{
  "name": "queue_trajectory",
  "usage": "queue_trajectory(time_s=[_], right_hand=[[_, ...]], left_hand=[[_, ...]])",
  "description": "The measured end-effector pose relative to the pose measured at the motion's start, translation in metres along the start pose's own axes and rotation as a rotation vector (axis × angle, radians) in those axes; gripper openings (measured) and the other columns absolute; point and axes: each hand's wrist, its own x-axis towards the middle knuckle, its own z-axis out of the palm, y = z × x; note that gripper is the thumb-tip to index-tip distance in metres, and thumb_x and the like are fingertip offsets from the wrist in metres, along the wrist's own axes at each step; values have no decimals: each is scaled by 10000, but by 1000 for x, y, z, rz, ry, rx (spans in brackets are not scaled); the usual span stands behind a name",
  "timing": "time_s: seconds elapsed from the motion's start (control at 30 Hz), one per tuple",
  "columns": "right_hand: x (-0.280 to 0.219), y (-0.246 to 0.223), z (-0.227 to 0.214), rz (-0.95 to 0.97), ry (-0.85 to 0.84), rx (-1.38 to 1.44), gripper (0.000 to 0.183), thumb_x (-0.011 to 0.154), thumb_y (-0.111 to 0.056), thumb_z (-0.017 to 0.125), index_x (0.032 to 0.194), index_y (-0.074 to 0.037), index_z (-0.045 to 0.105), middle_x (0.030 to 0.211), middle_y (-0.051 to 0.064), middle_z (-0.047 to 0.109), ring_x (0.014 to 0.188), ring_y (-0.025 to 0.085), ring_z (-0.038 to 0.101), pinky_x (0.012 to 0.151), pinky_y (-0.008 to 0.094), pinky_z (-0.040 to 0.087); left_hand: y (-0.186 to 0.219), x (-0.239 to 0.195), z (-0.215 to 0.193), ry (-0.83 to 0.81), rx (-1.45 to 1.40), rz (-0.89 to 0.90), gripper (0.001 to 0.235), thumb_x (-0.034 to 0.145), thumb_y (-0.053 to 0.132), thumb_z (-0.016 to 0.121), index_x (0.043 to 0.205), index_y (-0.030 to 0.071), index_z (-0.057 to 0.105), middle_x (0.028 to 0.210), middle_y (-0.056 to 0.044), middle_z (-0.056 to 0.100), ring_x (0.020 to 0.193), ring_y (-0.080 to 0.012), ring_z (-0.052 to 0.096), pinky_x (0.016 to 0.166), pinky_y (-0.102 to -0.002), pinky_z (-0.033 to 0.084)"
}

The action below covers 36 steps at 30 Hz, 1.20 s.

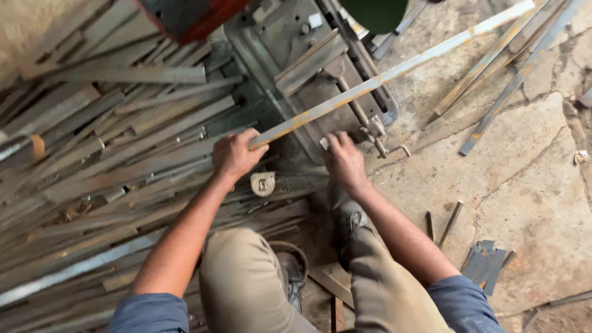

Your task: The person measures metal rods with a tape measure and cuts them into smaller pieces using a chop saw, handling the rods and the saw by hand.

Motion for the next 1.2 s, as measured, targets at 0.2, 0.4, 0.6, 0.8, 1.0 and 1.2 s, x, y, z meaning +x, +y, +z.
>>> queue_trajectory(time_s=[0.2, 0.4, 0.6, 0.8, 1.0, 1.2], right_hand=[[1, 7, 10, 109, 9, -20, 332, 842, -97, 710, 1170, -104, 657, 1119, 162, 604, 920, 391, 660, 720, 491, 551], [10, 28, 28, 141, -38, -52, 278, 834, -62, 703, 1104, -127, 690, 1016, 164, 724, 968, 388, 683, 787, 491, 558], [5, 36, 4, 259, -21, 86, 147, 858, -72, 744, 1003, -49, 738, 902, 172, 743, 829, 300, 740, 736, 437, 575], [-13, 19, -57, 429, -63, 808, 110, 927, 18, 687, 1034, -5, 692, 890, 90, 708, 700, 183, 679, 562, 318, 562], [11, -3, -69, 400, -98, 811, 148, 933, 64, 648, 1066, 13, 686, 892, 77, 703, 710, 154, 677, 568, 301, 567], [14, 18, -41, 590, -73, 925, 283, 912, 80, 564, 1161, -4, 670, 892, 125, 747, 639, 177, 666, 494, 303, 499]], left_hand=[[-11, -55, -65, 26, 35, 15, 376, 790, 487, 831, 1014, 191, 778, 771, -119, 745, 721, -348, 727, 627, -469, 553], [-18, -148, -141, 146, 6, -7, 432, 731, 514, 863, 988, 171, 805, 715, -124, 741, 686, -326, 731, 664, -442, 570], [-15, -275, -196, 346, -89, -24, 424, 713, 444, 895, 1008, 152, 807, 752, -120, 745, 669, -299, 730, 630, -419, 560], [4, -357, -201, 486, -127, 68, 434, 765, 458, 908, 1029, 133, 790, 840, -98, 755, 744, -292, 732, 670, -414, 558], [10, -364, -190, 425, -207, -137, 404, 747, 462, 893, 995, 161, 788, 706, -88, 707, 633, -277, 687, 616, -401, 498], [-38, -299, -150, 404, -194, -85, 372, 775, 471, 858, 995, 182, 779, 799, -67, 731, 745, -310, 707, 669, -452, 520]])
